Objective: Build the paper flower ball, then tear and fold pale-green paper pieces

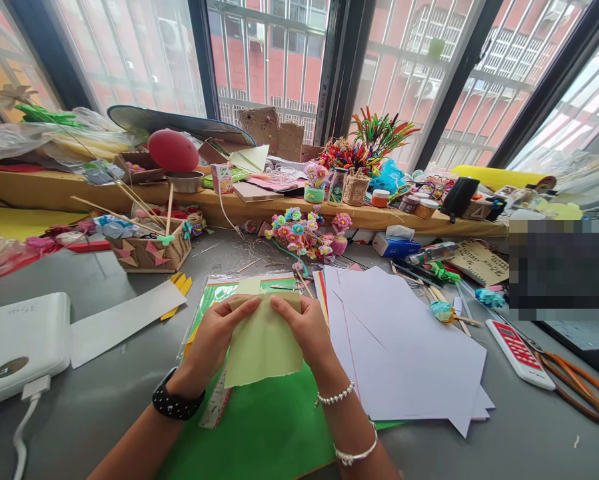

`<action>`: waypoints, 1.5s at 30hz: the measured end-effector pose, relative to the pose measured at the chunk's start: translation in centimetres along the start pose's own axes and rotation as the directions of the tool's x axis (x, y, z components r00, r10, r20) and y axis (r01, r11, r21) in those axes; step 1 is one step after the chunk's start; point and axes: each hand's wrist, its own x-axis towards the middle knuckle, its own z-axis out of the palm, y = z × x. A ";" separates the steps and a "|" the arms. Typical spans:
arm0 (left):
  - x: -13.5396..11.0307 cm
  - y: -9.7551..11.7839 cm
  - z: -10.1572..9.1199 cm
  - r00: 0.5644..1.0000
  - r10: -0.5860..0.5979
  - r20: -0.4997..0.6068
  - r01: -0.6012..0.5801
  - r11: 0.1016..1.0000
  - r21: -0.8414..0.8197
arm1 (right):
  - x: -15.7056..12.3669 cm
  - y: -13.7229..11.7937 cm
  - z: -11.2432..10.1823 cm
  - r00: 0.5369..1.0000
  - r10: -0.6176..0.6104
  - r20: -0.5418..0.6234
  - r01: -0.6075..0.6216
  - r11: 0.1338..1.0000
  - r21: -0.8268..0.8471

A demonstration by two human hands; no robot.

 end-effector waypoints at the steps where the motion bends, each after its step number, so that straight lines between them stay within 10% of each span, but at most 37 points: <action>1: 0.1 0.0 -0.1 1.000 -0.005 -0.003 0.005 1.000 0.009 | 0.0 0.1 0.0 1.000 -0.005 -0.020 0.004 1.000 -0.030; 25: 0.2 -0.2 -0.1 0.984 -0.175 0.012 0.175 0.984 -0.044 | 0.0 0.2 0.6 0.995 0.080 -0.054 -0.073 0.991 0.115; 45: -0.4 -0.1 0.2 0.994 -0.102 -0.047 0.109 0.977 0.181 | 0.3 0.4 0.3 0.989 -0.055 -0.134 0.030 0.983 -0.182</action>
